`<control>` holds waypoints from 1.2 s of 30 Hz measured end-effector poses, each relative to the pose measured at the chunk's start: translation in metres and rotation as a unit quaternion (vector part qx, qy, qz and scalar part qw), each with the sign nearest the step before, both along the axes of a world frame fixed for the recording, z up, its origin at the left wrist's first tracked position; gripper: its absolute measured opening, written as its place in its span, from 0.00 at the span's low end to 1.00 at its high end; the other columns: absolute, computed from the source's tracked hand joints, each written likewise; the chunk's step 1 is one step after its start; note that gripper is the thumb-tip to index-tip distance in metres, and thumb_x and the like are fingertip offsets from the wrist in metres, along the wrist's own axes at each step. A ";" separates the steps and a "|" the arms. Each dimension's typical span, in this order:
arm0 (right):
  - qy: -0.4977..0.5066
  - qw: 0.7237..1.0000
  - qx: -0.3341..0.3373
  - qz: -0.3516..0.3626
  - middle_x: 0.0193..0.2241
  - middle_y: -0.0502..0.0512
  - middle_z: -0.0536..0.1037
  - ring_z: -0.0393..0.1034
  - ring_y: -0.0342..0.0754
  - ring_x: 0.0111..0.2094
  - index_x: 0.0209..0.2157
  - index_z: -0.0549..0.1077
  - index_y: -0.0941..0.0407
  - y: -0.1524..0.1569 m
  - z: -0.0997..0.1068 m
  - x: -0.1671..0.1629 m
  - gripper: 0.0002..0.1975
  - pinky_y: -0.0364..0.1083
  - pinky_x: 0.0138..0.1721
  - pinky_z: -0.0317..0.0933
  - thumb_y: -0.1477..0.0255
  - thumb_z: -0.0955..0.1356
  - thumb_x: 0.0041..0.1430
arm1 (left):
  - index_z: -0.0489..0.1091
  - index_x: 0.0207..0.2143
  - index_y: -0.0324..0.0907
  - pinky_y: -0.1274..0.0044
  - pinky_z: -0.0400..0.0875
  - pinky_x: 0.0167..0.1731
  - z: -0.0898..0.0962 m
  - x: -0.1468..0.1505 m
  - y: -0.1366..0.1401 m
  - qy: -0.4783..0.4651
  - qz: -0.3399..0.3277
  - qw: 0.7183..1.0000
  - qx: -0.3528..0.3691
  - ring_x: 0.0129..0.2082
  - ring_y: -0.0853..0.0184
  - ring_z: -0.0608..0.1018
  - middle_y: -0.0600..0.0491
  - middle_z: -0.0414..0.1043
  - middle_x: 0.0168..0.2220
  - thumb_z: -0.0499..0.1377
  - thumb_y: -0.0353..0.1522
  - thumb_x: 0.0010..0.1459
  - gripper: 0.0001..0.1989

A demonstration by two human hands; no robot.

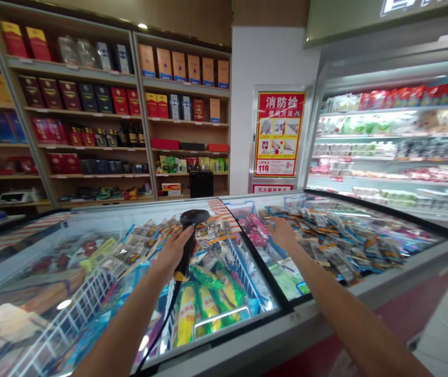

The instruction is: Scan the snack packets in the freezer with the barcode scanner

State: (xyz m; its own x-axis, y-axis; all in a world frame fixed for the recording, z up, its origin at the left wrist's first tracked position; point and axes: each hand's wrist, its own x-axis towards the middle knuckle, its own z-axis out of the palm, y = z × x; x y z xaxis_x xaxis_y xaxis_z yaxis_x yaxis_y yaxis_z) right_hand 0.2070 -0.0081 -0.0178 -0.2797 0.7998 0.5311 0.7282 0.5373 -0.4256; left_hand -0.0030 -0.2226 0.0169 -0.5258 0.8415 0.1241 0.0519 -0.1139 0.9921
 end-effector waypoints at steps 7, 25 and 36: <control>-0.131 0.980 -0.039 -0.144 0.35 0.67 0.72 0.64 0.62 0.40 0.36 0.71 0.58 0.009 -0.003 0.100 0.17 0.57 0.36 0.55 0.62 0.61 0.50 | 0.64 0.21 0.38 0.81 0.58 0.16 -0.001 0.027 0.018 0.011 -0.057 0.998 -0.024 0.15 0.74 0.66 0.55 0.65 0.17 0.54 0.47 0.43 0.20; -0.051 0.997 -0.019 -0.056 0.45 0.63 0.67 0.60 0.55 0.47 0.47 0.64 0.60 0.006 -0.016 0.043 0.26 0.51 0.44 0.53 0.59 0.60 0.50 | 0.63 0.21 0.38 0.81 0.58 0.15 0.005 0.057 0.043 0.018 -0.107 0.993 -0.039 0.15 0.74 0.65 0.56 0.64 0.16 0.54 0.47 0.43 0.20; -0.068 0.981 -0.173 -0.062 0.20 0.54 0.73 0.67 0.48 0.22 0.24 0.71 0.57 0.011 -0.024 0.083 0.16 0.42 0.22 0.54 0.58 0.67 0.38 | 0.64 0.21 0.38 0.81 0.60 0.17 -0.007 0.044 0.040 -0.007 -0.114 0.993 -0.040 0.16 0.74 0.66 0.56 0.65 0.17 0.54 0.47 0.43 0.19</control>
State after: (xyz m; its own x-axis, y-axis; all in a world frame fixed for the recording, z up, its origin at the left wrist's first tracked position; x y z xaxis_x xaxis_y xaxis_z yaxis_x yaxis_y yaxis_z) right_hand 0.2900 0.0027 -0.0415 -0.2184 0.9579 0.1863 0.8417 0.2815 -0.4607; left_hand 0.0409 -0.1826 0.0101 -0.3211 0.9459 0.0461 0.0206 -0.0417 0.9989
